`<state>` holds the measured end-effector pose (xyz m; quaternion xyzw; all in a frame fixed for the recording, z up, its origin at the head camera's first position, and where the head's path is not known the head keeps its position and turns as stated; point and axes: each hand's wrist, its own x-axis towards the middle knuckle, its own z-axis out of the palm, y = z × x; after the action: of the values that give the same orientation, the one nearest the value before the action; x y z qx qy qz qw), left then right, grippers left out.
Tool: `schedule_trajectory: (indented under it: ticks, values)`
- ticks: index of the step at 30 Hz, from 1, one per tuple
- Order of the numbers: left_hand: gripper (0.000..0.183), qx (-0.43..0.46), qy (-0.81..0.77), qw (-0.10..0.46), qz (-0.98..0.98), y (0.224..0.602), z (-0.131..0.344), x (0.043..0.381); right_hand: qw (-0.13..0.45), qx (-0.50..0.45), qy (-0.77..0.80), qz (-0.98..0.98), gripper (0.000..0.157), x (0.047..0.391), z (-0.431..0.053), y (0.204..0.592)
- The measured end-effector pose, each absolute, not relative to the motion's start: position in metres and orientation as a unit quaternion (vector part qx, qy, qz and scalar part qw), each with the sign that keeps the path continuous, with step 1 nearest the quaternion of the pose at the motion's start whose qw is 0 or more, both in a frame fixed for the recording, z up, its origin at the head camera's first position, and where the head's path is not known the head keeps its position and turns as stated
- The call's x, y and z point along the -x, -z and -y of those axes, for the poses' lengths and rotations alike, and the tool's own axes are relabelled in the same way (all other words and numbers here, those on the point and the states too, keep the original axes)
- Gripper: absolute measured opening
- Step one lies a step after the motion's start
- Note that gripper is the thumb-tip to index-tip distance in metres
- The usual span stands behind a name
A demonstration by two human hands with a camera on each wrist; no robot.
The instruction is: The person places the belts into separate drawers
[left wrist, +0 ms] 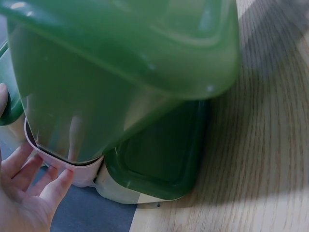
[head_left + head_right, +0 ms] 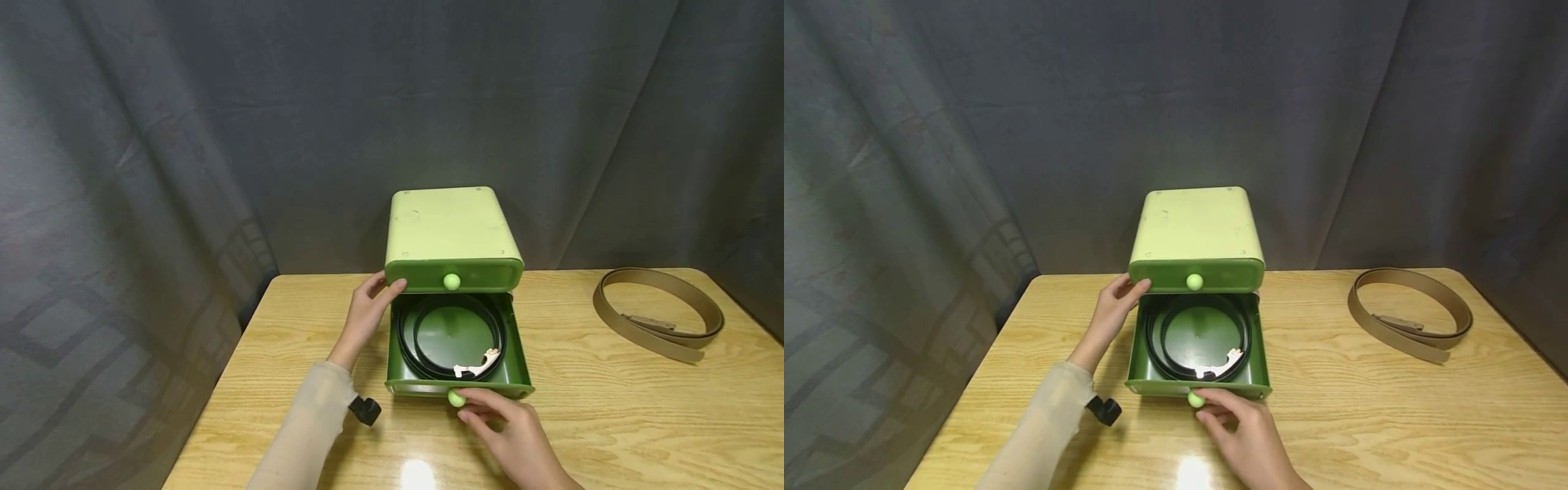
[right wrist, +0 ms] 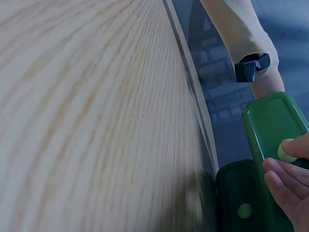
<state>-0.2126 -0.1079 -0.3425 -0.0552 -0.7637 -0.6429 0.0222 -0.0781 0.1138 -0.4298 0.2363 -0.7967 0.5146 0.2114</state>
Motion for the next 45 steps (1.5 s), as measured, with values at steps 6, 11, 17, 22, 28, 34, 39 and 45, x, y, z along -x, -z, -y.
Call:
schedule_trajectory:
  ticks: [6, 11, 17, 22, 28, 34, 39, 45]
  values:
    - [0.051, 0.062, 0.644, 0.025, 0.762, 0.3427, 0.1073, 0.2128, 0.225, -0.225, -0.511, 0.798, 0.041, 0.0793, -0.1126, 0.4303]
    - [0.051, 0.063, 0.643, 0.025, 0.763, 0.3429, 0.1075, 0.2127, 0.221, -0.217, -0.516, 0.799, 0.04, 0.0803, -0.1118, 0.4295]
    - [0.052, 0.063, 0.642, 0.025, 0.763, 0.3431, 0.1079, 0.2128, 0.214, -0.208, -0.521, 0.8, 0.037, 0.0806, -0.1116, 0.4286]
    - [0.052, 0.063, 0.643, 0.027, 0.763, 0.3429, 0.1076, 0.2124, 0.21, -0.205, -0.529, 0.796, 0.036, 0.081, -0.112, 0.4286]
    - [0.051, 0.067, 0.644, 0.026, 0.761, 0.3422, 0.1069, 0.212, 0.214, -0.206, -0.534, 0.791, 0.033, 0.0817, -0.1137, 0.4284]
    - [0.051, 0.064, 0.643, 0.027, 0.763, 0.3425, 0.107, 0.2111, 0.22, -0.195, -0.524, 0.799, 0.031, 0.0816, -0.1131, 0.4264]
    - [0.051, 0.067, 0.643, 0.028, 0.762, 0.3426, 0.1074, 0.2116, 0.222, -0.199, -0.529, 0.795, 0.031, 0.0814, -0.1127, 0.4235]
    - [0.051, 0.068, 0.643, 0.026, 0.762, 0.3429, 0.1079, 0.2104, 0.221, -0.198, -0.53, 0.795, 0.031, 0.081, -0.1128, 0.4208]
